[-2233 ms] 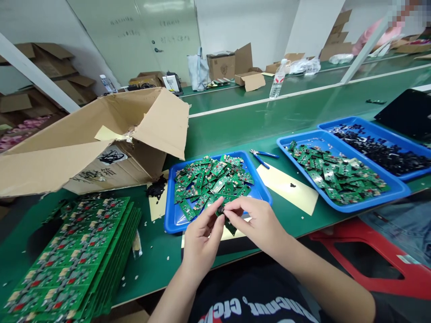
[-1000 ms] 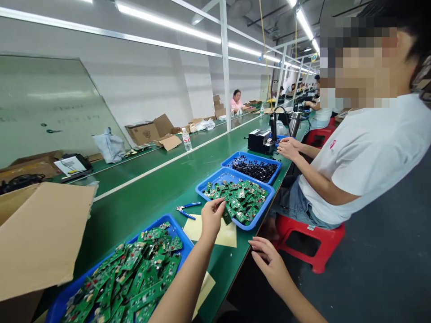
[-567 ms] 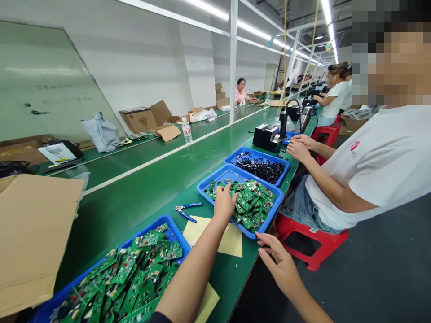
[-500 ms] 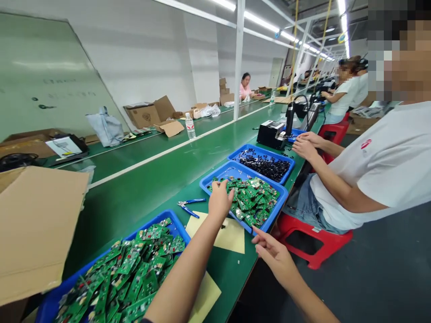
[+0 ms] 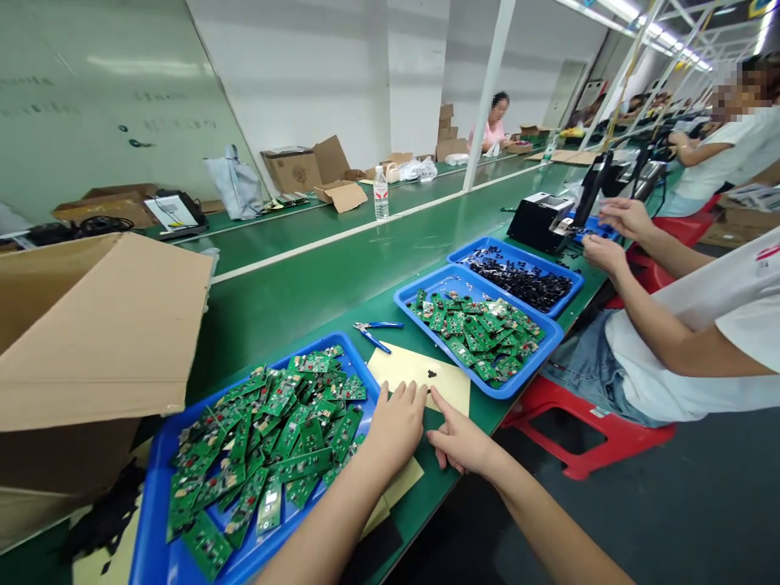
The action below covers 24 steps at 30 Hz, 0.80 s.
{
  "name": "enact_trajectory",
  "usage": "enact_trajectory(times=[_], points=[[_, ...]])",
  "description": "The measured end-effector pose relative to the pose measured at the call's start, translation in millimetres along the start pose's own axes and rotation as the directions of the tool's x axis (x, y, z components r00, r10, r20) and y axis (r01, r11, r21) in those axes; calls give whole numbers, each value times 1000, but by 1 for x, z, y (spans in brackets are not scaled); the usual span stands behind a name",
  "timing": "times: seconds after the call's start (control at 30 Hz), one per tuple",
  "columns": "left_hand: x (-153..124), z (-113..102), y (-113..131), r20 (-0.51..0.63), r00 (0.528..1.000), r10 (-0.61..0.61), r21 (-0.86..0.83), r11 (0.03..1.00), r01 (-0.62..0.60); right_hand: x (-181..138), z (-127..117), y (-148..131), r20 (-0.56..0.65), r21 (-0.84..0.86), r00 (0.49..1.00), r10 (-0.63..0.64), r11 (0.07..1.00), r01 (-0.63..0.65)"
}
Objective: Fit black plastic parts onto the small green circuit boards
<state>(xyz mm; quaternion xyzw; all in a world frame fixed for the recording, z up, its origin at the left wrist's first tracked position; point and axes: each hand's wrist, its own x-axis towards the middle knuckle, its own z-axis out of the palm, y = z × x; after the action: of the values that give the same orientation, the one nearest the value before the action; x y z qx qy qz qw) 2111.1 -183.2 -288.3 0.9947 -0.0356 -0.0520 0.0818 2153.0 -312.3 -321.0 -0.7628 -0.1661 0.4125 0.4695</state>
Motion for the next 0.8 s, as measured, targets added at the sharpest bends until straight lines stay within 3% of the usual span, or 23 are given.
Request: enact_trajectory(times=[0.2,0.37,0.47,0.6,0.8], points=[[2,2,5,-6,1000,-21,43,999,21,2,-16,0,-134,-292,989,-60,956,19],[4,4,7,-11,999,-39,40,998,39,-1,-31,-3,-366,-522,919,-149,850,-71],[6,0,5,-8,1000,-28,28,999,28,-3,-26,-6,-405,-593,890,-211,801,-81],[7,-7,0,13,1000,-19,7,1000,19,4,-17,-5,-371,-618,887,-275,786,-15],[11,-10,-7,9,1000,2,-60,998,-2,25,-27,5,-375,-468,885,-277,880,78]])
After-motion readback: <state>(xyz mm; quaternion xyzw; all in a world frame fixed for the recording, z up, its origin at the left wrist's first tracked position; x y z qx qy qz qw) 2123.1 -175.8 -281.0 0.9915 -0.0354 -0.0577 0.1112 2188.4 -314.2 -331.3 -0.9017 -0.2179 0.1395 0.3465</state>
